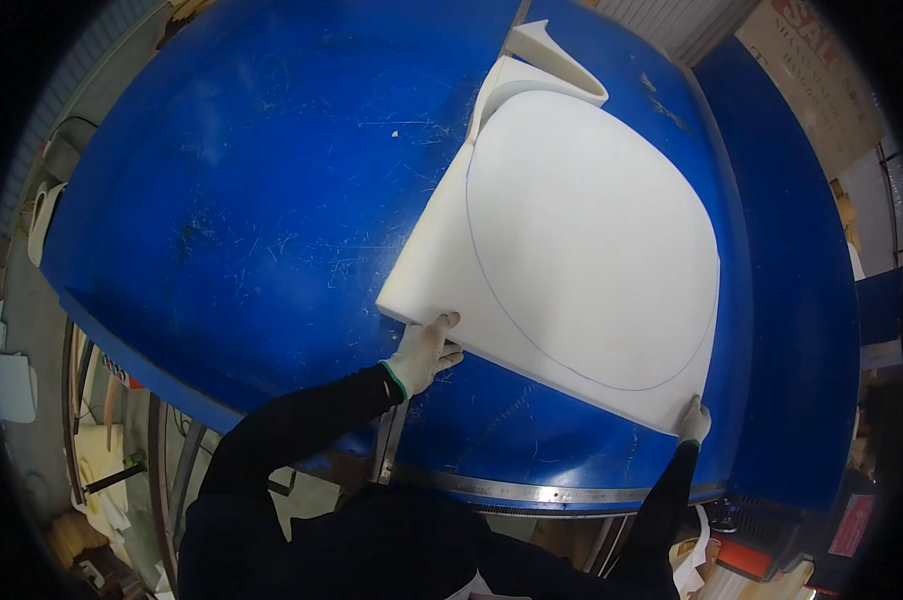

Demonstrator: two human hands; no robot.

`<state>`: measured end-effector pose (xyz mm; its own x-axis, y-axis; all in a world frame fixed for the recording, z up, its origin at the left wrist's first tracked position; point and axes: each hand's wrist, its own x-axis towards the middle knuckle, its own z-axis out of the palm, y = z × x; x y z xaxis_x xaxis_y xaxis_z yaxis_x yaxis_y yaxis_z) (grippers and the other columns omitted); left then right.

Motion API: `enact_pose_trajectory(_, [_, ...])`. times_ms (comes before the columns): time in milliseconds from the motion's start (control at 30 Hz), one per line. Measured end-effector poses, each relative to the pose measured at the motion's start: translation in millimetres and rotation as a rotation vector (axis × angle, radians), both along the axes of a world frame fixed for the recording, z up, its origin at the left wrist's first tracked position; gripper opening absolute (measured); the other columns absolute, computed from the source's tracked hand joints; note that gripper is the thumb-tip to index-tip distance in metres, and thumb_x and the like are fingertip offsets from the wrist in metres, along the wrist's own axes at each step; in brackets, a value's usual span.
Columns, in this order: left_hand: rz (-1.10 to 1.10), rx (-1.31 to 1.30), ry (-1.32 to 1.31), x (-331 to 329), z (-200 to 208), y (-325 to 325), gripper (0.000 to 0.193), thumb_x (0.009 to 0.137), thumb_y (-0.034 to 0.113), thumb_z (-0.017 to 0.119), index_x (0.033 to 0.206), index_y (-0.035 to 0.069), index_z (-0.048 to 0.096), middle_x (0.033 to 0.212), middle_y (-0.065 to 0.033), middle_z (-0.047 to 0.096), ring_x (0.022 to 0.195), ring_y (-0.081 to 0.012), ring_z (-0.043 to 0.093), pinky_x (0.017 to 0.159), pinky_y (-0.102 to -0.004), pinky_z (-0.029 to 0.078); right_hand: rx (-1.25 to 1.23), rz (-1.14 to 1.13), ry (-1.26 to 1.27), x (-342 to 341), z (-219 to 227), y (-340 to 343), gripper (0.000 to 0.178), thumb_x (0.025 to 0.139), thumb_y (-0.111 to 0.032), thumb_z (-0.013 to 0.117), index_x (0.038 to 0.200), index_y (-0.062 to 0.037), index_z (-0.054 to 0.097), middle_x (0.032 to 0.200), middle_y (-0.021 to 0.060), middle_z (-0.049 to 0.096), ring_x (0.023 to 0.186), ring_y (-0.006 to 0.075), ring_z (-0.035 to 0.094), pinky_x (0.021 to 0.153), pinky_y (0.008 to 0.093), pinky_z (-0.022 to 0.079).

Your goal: The person uses a vertical band saw to cut a large white foam sheet into a circular shape. They guide the foam along a pre-drawn line, remove the cut piece, and discard the offcuts into a nearby bin. The process is repeated with a second foam sheet.

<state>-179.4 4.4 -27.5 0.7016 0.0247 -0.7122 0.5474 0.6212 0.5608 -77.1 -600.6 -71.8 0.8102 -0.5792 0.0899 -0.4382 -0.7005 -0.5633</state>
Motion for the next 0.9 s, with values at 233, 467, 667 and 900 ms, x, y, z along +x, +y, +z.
enact_pose_trajectory(233, [0.03,0.025,0.024,9,-4,10,0.055,0.099,0.034,0.058,0.141,0.001,0.045,0.143,-0.0168,0.046,0.125,-0.0364,0.053,0.105,-0.0419,0.049,0.151,-0.03,-0.02,-14,15,30,0.049,0.099,-0.039,0.06,0.104,0.0094,0.068,0.093,0.0166,0.072,0.083,0.0228,0.065,0.076,0.0361,0.05])
enact_pose_trajectory(467, [0.016,0.074,-0.012,17,2,16,0.059,0.099,0.036,0.057,0.141,-0.003,0.041,0.132,-0.021,0.048,0.124,-0.0355,0.054,0.105,-0.0441,0.049,0.13,-0.021,-0.079,-21,1,17,0.05,0.1,-0.04,0.059,0.102,0.0093,0.069,0.085,0.0121,0.069,0.077,0.0197,0.061,0.073,0.0366,0.049])
enact_pose_trajectory(667, [0.023,0.081,-0.02,23,-4,27,0.065,0.098,0.039,0.058,0.143,-0.004,0.039,0.137,-0.0252,0.047,0.127,-0.0375,0.052,0.109,-0.0457,0.045,0.077,-0.008,-0.076,-28,-3,31,0.048,0.1,-0.039,0.059,0.1,0.0087,0.069,0.085,0.0127,0.069,0.076,0.02,0.061,0.072,0.0365,0.049])
enact_pose_trajectory(900, [0.031,0.08,-0.061,30,-8,36,0.071,0.095,0.042,0.06,0.143,-0.007,0.038,0.139,-0.0272,0.047,0.131,-0.0389,0.05,0.112,-0.0468,0.041,0.159,-0.012,-0.068,-35,1,46,0.049,0.098,-0.038,0.061,0.104,0.0098,0.068,0.091,0.0173,0.072,0.082,0.0244,0.066,0.077,0.0368,0.051])
